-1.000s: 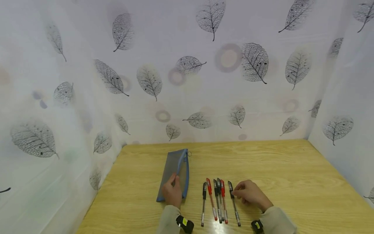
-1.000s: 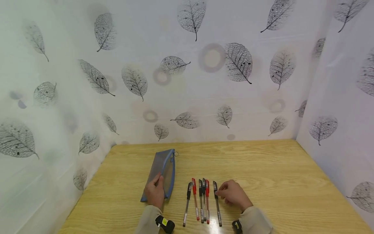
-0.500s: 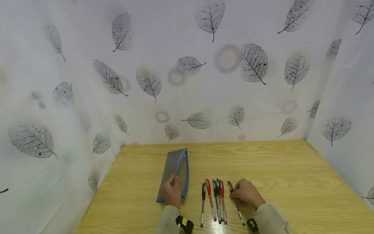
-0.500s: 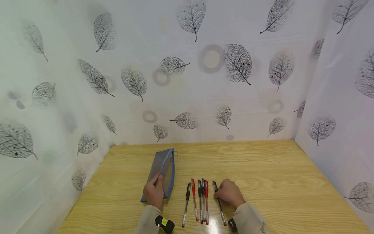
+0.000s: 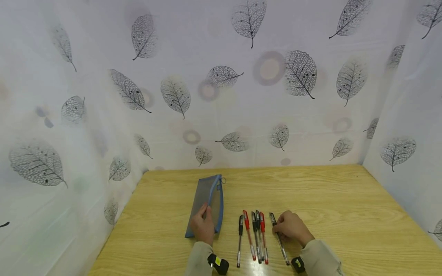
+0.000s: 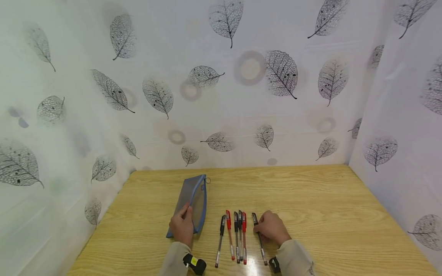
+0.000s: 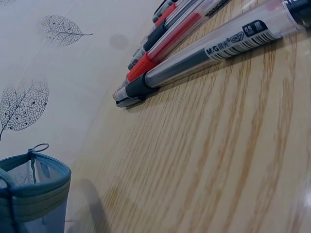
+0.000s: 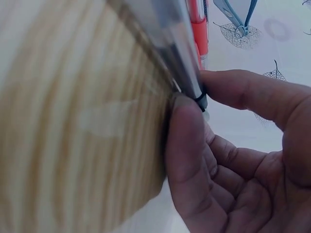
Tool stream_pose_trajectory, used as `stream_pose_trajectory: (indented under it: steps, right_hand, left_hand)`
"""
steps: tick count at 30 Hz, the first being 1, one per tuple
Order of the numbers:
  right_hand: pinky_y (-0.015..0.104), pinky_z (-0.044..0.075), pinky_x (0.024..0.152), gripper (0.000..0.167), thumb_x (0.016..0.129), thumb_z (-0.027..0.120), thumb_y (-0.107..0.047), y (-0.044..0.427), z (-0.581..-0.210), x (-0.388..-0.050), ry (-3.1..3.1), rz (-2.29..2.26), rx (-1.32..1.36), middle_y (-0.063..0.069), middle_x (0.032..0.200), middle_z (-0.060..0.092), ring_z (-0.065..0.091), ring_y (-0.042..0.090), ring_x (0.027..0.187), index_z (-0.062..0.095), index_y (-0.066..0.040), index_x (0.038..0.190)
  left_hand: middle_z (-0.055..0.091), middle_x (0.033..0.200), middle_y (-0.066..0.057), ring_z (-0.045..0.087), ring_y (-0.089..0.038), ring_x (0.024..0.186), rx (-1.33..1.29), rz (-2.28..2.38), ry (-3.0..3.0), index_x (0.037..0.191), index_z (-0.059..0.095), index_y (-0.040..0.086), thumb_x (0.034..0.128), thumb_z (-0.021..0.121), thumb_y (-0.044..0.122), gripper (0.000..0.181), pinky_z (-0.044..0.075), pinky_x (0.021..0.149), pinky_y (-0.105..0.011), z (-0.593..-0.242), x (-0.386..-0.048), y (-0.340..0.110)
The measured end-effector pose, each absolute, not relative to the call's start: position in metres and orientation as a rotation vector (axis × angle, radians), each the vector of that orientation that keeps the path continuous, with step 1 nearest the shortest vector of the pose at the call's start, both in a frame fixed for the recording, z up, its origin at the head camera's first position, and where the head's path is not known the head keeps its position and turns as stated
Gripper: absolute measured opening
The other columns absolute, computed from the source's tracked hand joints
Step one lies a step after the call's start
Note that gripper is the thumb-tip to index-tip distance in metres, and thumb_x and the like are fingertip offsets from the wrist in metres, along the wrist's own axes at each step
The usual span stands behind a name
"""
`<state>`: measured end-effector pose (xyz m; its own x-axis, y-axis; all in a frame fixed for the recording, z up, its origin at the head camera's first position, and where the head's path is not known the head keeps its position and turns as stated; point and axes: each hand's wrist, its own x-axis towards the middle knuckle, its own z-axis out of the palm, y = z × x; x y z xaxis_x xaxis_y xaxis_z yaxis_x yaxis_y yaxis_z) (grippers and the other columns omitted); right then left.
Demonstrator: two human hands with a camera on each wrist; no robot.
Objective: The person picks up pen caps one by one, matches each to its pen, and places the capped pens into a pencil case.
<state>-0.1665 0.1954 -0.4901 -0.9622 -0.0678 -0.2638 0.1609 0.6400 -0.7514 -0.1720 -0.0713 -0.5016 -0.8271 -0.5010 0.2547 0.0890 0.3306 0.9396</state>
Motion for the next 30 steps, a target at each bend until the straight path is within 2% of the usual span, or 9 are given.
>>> stream_pose_trajectory:
  steps: [14, 19, 24, 30]
  right_hand:
    - [0.03, 0.052, 0.046, 0.021, 0.082, 0.067, -0.004, 0.199, -0.491, -0.168, 2.558, -1.354, 0.054, 0.005, 0.056, 0.059, 0.057, 0.015, 0.048, 0.058, -0.002, 0.063]
    - [0.034, 0.055, 0.048, 0.012, 0.084, 0.066, -0.004, 0.201, -0.493, -0.169, 2.482, -1.472, 0.078, 0.008, 0.066, 0.063, 0.062, 0.019, 0.053, 0.059, 0.004, 0.081]
    - [0.039, 0.057, 0.054, 0.031, 0.085, 0.065, -0.003, 0.205, -0.491, -0.169, 2.35, -1.58, 0.097, 0.013, 0.079, 0.065, 0.065, 0.023, 0.062, 0.053, 0.014, 0.108]
    - [0.04, 0.058, 0.061, 0.046, 0.086, 0.063, 0.0, 0.209, -0.486, -0.167, 2.222, -1.652, 0.082, 0.017, 0.087, 0.065, 0.065, 0.022, 0.067, 0.043, 0.019, 0.123]
  left_hand:
    - [0.066, 0.117, -0.019, 0.059, -0.036, 0.114, 0.393, -1.559, -2.105, 0.114, 0.067, -0.006, 0.0933, 0.061, 0.005, 0.025, 0.047, 0.095, -0.051, -0.501, -0.173, -0.071]
    - [0.065, 0.119, -0.019, 0.058, -0.036, 0.116, 0.414, -1.596, -2.117, 0.116, 0.067, -0.004, 0.0939, 0.06, 0.006, 0.025, 0.047, 0.096, -0.051, -0.499, -0.172, -0.071]
    - [0.064, 0.119, -0.02, 0.058, -0.037, 0.116, 0.408, -1.61, -2.119, 0.116, 0.067, -0.004, 0.0939, 0.06, 0.006, 0.025, 0.047, 0.096, -0.051, -0.499, -0.171, -0.071]
    - [0.065, 0.117, -0.021, 0.059, -0.038, 0.114, 0.39, -1.587, -2.111, 0.116, 0.067, -0.005, 0.0935, 0.061, 0.005, 0.025, 0.047, 0.094, -0.052, -0.498, -0.171, -0.071]
